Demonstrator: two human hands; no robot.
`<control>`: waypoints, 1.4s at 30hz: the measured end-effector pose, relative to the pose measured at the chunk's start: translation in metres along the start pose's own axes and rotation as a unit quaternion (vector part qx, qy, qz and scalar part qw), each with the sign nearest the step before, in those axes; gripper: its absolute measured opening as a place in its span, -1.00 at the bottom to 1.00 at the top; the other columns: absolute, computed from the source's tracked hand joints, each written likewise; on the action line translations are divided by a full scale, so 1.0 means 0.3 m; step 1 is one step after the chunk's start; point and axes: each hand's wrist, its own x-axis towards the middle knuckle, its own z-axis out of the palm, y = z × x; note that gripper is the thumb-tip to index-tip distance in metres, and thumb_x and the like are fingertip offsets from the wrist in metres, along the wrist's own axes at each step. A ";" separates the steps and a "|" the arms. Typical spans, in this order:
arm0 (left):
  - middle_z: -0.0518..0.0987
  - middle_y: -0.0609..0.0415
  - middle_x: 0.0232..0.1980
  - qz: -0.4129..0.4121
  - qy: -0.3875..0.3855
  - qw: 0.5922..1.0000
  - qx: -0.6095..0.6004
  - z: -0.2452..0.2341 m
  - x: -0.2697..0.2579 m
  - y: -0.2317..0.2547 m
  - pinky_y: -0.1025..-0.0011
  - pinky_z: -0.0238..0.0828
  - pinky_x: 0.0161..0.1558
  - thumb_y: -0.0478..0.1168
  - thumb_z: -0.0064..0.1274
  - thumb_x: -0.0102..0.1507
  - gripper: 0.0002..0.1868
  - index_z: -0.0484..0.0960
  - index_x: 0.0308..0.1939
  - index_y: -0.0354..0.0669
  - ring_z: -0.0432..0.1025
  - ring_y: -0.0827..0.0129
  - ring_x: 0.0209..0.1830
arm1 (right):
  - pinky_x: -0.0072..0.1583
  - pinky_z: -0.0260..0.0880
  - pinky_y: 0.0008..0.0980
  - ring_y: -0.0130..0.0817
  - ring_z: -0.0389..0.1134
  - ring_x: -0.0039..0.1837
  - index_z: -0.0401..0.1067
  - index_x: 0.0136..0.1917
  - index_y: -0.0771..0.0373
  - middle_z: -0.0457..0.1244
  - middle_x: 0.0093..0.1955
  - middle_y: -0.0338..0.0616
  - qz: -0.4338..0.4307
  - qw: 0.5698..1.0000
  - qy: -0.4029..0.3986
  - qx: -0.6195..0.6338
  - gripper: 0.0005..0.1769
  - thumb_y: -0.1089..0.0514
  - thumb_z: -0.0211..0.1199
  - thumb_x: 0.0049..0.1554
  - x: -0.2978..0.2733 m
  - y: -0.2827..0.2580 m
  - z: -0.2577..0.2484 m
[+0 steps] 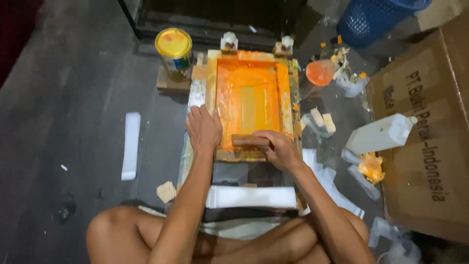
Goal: The person sits on the floor and performs screen printing on white plastic strips. They place a strip under a wooden frame, use a squeegee to spread orange ink across the screen, and then lift the frame to remove the printed strip. This process is repeated multiple times.
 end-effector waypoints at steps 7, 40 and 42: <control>0.42 -0.14 0.02 0.013 0.019 1.000 -0.007 -0.013 -0.009 0.005 0.03 0.26 0.05 0.09 -0.23 0.42 -0.50 0.47 0.16 -0.27 0.36 -0.07 0.06 | 0.00 0.57 -0.17 -0.05 0.49 0.05 0.58 0.08 0.10 0.48 -0.03 -0.17 -0.050 0.999 0.016 0.009 -0.73 0.37 0.30 0.15 -0.061 0.029 0.022; 0.45 -0.17 0.01 0.006 0.006 1.000 0.021 0.005 -0.006 -0.001 0.03 0.27 0.07 0.09 -0.26 0.42 -0.49 0.50 0.13 -0.29 0.38 -0.08 0.07 | 0.53 0.05 0.12 -0.10 0.41 0.29 0.54 0.16 0.02 0.46 0.12 -0.23 -0.019 0.999 -0.025 -0.040 -0.62 0.37 0.29 0.11 -0.062 0.071 0.041; 0.44 -0.17 0.01 0.019 0.022 1.000 0.011 -0.005 -0.009 0.003 0.01 0.28 0.03 0.08 -0.25 0.43 -0.49 0.48 0.14 -0.30 0.38 -0.10 0.06 | 0.50 0.09 0.17 -0.03 0.43 0.27 0.54 0.15 0.13 0.45 0.12 -0.10 -0.065 0.998 0.012 -0.025 -0.60 0.46 0.29 0.08 -0.073 0.076 0.052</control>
